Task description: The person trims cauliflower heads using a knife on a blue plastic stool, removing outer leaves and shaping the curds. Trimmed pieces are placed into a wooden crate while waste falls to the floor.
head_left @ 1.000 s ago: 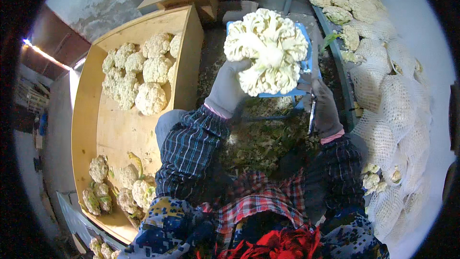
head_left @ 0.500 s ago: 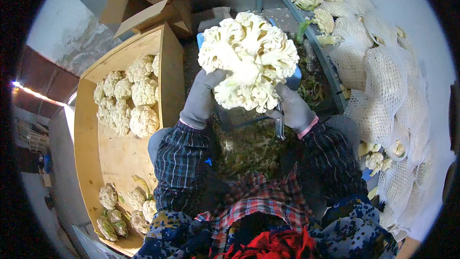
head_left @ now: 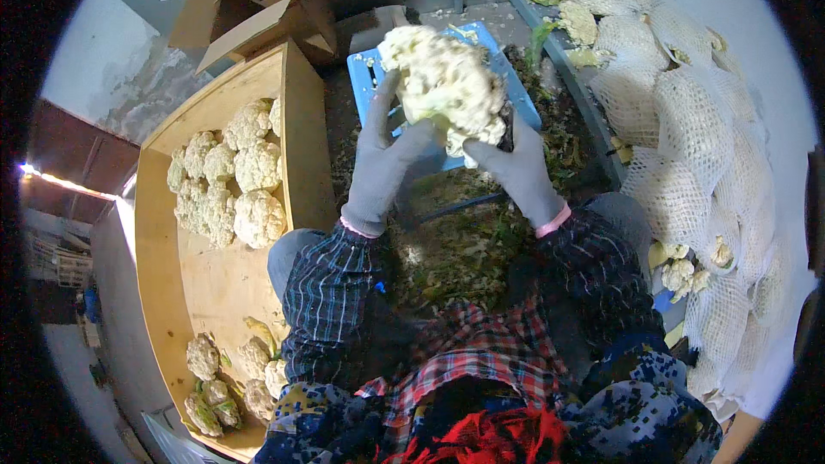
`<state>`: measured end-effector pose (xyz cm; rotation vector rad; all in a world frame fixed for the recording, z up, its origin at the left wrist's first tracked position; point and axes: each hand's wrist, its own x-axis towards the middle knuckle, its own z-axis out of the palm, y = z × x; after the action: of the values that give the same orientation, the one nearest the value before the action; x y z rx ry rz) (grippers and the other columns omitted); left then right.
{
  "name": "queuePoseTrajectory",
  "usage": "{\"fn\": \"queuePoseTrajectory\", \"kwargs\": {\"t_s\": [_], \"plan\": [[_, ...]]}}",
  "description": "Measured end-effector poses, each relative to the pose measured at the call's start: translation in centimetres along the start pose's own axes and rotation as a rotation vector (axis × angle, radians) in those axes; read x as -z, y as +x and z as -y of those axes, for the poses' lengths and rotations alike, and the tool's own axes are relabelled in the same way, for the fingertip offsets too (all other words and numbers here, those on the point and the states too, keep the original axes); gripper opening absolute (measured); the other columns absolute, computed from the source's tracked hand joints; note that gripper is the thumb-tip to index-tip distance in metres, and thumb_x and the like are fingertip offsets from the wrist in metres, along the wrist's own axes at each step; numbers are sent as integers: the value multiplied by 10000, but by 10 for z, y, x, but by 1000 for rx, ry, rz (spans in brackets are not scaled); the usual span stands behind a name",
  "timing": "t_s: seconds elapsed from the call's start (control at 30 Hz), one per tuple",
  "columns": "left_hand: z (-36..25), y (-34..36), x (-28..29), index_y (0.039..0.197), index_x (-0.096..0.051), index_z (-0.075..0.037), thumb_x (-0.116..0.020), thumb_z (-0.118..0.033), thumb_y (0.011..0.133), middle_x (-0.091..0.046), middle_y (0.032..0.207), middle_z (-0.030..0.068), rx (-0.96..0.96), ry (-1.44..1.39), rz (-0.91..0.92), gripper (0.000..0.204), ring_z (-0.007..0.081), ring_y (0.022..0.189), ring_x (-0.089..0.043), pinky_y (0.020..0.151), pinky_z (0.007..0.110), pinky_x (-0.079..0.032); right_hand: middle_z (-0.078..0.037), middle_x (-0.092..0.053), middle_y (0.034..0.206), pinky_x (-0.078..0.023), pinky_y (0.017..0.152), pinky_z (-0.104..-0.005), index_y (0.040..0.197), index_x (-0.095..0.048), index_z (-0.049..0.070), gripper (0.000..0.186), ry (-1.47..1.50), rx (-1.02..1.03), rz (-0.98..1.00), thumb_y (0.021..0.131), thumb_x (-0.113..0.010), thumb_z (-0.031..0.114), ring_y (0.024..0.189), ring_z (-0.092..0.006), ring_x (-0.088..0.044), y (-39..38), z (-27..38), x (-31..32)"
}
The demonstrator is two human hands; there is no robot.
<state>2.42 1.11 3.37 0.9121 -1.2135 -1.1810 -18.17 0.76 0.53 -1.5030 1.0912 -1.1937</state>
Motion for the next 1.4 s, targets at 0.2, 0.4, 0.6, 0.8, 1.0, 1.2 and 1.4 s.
{"fn": "queuePoseTrajectory", "kwargs": {"t_s": [0.2, 0.4, 0.6, 0.8, 1.0, 1.2, 1.4], "plan": [[1, -2, 14, 1571, -296, -44, -588, -152, 926, -488, 1445, 122, 135, -515, 21, 717, 255, 1287, -544, 1076, 424, -461, -290, -569, 1377, -480, 1047, -429, 1475, -429, -74, 942, -417, 304, -3, 731, -906, 253, 1256, -386, -597, -12, 12, -9], [8, -3, 23, 1413, -509, 10, -588, -73, 985, -573, 1418, 111, 167, -775, 37, 443, 244, 1289, -580, 1071, 420, -502, -182, -646, 1299, -494, 1006, -361, 1429, -505, -26, 793, -289, 268, 40, 756, -875, 173, 1177, -271, -643, -17, 23, 3], [29, -7, 24, 1402, -507, 23, -681, -13, 945, -615, 1357, 122, 4, -751, 177, 490, 223, 1223, -609, 1038, 391, -510, 3, -624, 911, -488, 760, -286, 1342, -614, 14, 584, -4, 128, 5, 801, -808, 122, 829, -112, -560, -12, 30, 9], [35, -5, 17, 1478, -430, -4, -427, -286, 1078, -527, 1480, 140, -161, 32, 170, 490, 306, 1329, -548, 1111, 485, -463, -36, -722, 1033, -358, 513, -212, 1406, -574, 16, 461, 39, -48, 68, 965, -600, 146, 659, -26, -521, -17, 42, 19], [34, -11, 5, 1512, -301, 27, -559, -244, 1037, -481, 1501, 203, -139, -694, 316, 605, 317, 1380, -507, 1143, 456, -425, -83, -718, 1164, -337, 494, -219, 1379, -576, 17, 440, 422, -112, 29, 1041, -571, 299, 591, -37, -481, -10, 46, 25], [9, 7, 25, 1505, -405, -29, -488, -119, 1020, -513, 1490, 150, 34, -603, 412, 500, 310, 1349, -530, 1102, 457, -475, 35, -618, 886, -304, 514, -211, 1343, -610, 41, 410, 277, -202, -20, 1049, -572, 324, 615, -16, -432, 16, 47, 27], [-14, 27, 27, 1552, -328, -104, -622, -134, 1003, -493, 1496, 107, 262, -348, 241, 623, 242, 1296, -576, 1031, 377, -523, 71, -559, 823, -291, 514, -206, 1360, -611, 63, 415, 291, -238, 38, 1029, -608, 314, 594, -13, -404, 38, 37, 26]]}}
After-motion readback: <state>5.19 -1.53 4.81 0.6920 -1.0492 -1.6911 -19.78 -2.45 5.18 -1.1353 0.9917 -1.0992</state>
